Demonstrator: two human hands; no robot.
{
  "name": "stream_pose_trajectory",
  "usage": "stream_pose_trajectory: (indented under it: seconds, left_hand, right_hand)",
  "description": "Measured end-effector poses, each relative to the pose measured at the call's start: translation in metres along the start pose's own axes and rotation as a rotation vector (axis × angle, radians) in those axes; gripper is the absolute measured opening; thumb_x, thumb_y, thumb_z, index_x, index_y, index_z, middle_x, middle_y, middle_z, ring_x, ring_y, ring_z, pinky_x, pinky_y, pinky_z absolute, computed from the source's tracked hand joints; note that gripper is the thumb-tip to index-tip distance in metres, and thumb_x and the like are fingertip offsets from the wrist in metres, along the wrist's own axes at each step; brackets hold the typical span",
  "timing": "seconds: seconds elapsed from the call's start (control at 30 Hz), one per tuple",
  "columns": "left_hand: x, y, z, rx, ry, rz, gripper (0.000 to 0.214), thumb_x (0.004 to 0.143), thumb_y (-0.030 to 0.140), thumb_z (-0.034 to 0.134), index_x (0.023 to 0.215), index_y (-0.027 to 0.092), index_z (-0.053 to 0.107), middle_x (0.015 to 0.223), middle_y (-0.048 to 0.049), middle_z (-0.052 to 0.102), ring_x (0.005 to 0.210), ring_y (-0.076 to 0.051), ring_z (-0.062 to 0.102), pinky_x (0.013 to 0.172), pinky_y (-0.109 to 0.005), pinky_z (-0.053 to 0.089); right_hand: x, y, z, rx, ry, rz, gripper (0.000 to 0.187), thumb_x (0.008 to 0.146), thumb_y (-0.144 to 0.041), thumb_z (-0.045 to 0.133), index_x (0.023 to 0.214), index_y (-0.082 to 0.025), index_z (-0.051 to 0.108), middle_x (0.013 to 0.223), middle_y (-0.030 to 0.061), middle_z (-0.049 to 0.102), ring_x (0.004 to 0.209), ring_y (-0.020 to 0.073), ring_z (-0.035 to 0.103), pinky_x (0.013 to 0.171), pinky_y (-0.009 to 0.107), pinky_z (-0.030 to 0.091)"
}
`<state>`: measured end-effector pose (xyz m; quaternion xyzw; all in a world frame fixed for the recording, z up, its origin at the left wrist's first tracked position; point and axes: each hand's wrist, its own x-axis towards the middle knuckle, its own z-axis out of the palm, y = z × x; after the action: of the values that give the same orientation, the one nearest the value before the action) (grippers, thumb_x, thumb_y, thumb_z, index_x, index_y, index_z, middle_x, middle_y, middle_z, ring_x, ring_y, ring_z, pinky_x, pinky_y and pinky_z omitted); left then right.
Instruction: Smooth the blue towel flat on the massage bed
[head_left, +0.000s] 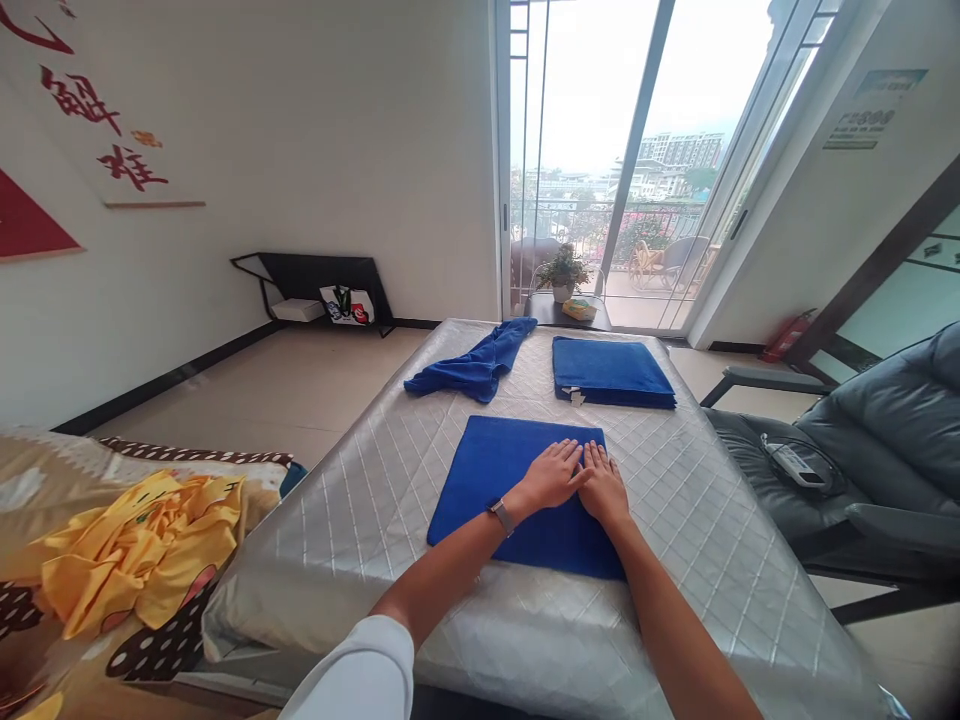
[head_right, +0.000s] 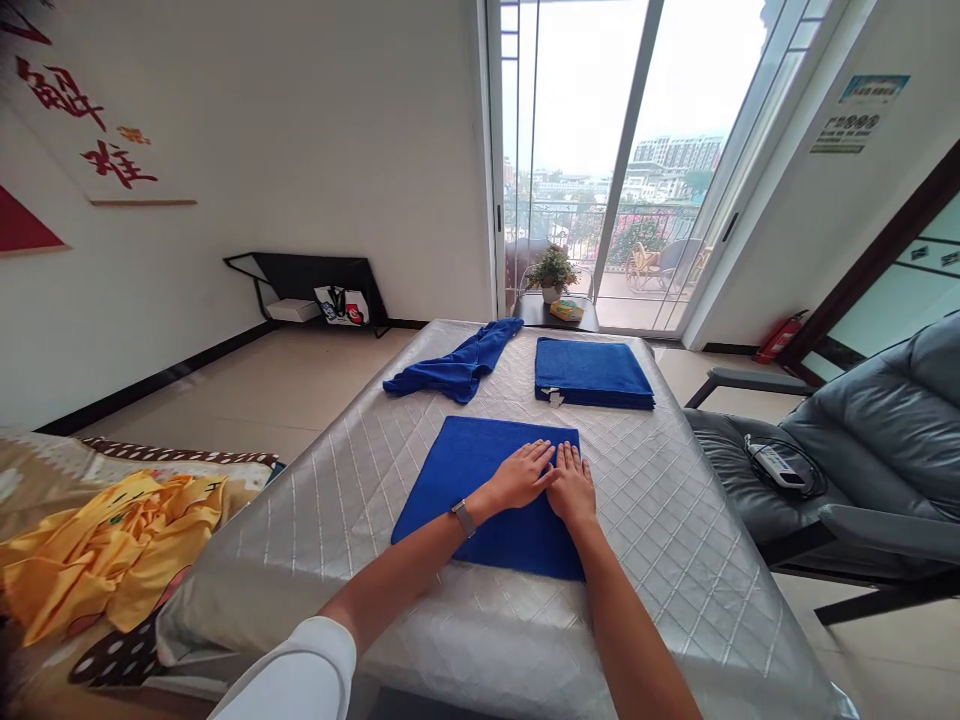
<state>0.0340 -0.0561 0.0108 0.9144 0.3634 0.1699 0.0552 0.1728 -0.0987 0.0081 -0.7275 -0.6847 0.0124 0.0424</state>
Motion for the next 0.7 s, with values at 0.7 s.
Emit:
stream_pose_trajectory:
  seconds: [0.7]
  left_hand:
    - [-0.101,-0.078,-0.039,0.12,-0.104,-0.405,0.08,0.1,0.064,0.013,0.156,0.009,0.026,0.163,-0.0119,0.024,0.151,-0.024,0.018,0.124,-0.042,0.015]
  right_hand:
    - [0.005,0.0,0.004,0.064,0.025,0.031,0.064,0.102,-0.039,0.019,0.156,-0.006,0.028,0.163,0.0095,0.026,0.151,0.0222,0.02,0.122,0.039,0.013]
